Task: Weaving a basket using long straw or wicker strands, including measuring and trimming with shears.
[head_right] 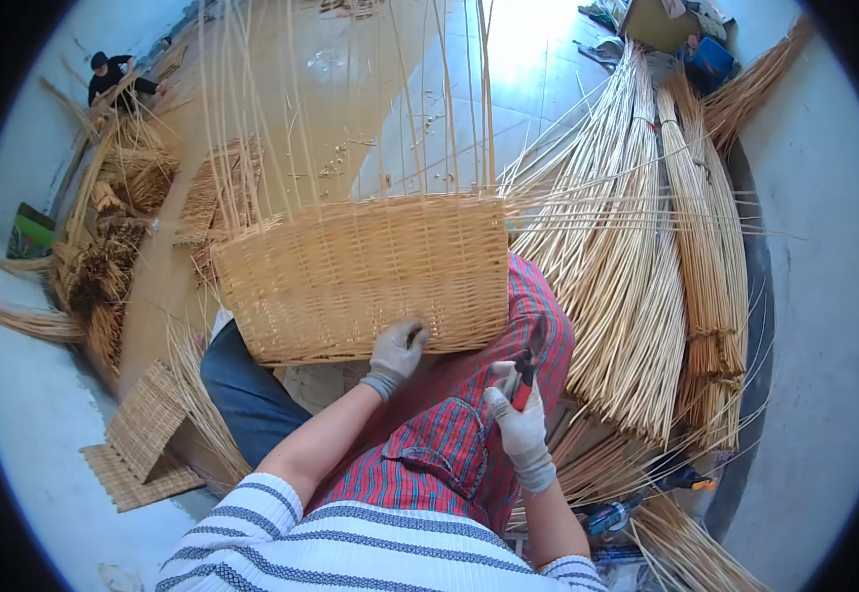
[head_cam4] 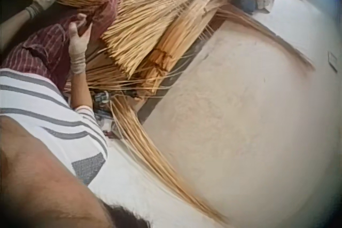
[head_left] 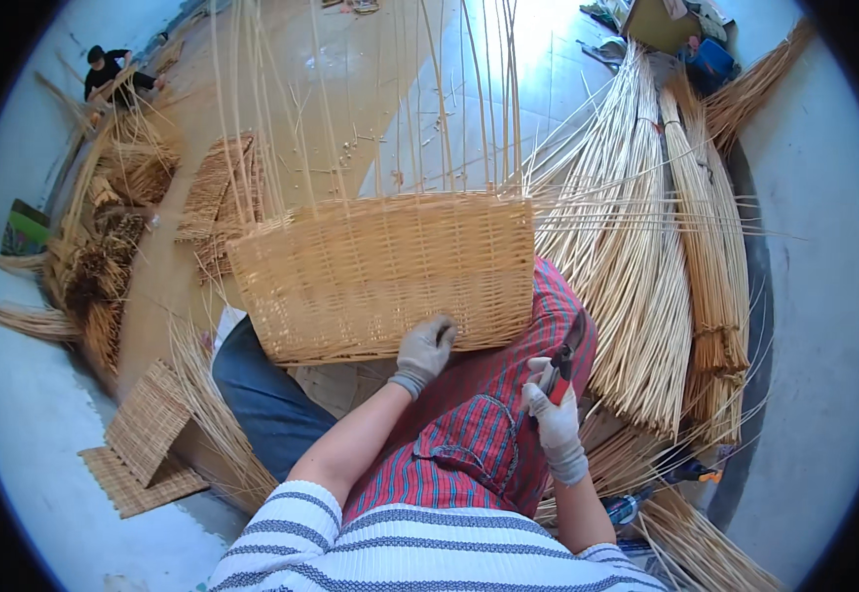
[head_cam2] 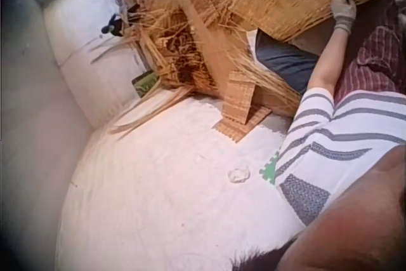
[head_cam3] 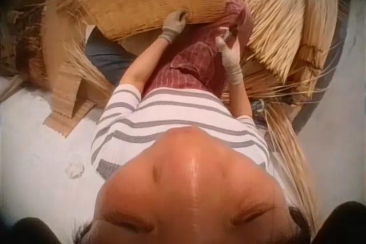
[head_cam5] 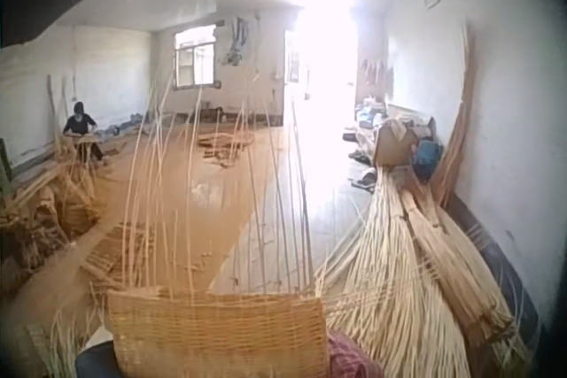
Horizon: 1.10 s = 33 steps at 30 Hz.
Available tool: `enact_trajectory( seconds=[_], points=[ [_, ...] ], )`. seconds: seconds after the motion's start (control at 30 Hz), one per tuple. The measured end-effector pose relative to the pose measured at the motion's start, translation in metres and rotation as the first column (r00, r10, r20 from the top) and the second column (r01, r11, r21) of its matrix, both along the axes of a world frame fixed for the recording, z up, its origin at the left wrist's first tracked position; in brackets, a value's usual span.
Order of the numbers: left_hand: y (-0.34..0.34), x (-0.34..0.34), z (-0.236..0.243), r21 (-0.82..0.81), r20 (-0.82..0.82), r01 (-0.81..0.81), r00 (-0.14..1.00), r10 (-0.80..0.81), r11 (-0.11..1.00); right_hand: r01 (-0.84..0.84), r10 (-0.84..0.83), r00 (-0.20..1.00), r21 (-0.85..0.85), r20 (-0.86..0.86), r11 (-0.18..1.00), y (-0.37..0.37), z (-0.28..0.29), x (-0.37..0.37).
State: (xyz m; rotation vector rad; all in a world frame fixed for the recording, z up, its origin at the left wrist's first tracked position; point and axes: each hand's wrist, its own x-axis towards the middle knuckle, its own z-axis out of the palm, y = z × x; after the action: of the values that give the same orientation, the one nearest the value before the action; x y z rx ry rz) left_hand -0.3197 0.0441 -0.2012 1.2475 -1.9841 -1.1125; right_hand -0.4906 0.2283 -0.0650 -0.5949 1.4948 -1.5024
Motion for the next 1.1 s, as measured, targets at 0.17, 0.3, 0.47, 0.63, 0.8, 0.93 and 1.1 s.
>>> enact_trajectory(
  seconds=[0.17,0.3,0.47,0.63,0.8,0.93,1.1],
  points=[
    [-0.02,0.002,0.075,-0.316,-0.168,-0.064,0.986,0.011,0.947,-0.116,0.122,0.992,-0.152,0.035,0.982,-0.039,0.015,-0.005],
    [-0.098,-0.005,0.158,-0.494,-0.022,-0.136,0.989,0.144,0.859,-0.139,0.146,0.989,-0.142,0.038,0.98,-0.075,0.021,-0.008],
    [-0.179,-0.057,0.196,-0.179,0.664,0.335,0.735,-0.138,0.925,-0.195,0.218,0.955,-0.129,0.201,0.972,-0.091,0.013,0.012],
    [-0.226,-0.09,0.185,0.109,0.941,0.895,0.048,-0.336,0.433,-0.231,0.235,0.931,-0.047,0.279,0.972,-0.07,-0.009,0.027],
    [-0.22,-0.074,0.15,-0.027,0.33,0.176,0.931,-0.158,0.984,-0.235,0.182,0.905,0.093,0.385,0.968,-0.049,-0.025,0.014],
    [-0.182,-0.074,0.131,0.073,-0.254,-0.079,0.963,0.095,0.994,-0.155,0.17,0.84,-0.073,0.515,0.985,-0.047,-0.027,0.008],
    [-0.129,-0.069,0.137,0.105,-0.482,0.016,0.875,0.037,0.994,-0.205,0.164,0.856,0.03,0.49,0.978,-0.055,-0.025,0.015]
  ],
)
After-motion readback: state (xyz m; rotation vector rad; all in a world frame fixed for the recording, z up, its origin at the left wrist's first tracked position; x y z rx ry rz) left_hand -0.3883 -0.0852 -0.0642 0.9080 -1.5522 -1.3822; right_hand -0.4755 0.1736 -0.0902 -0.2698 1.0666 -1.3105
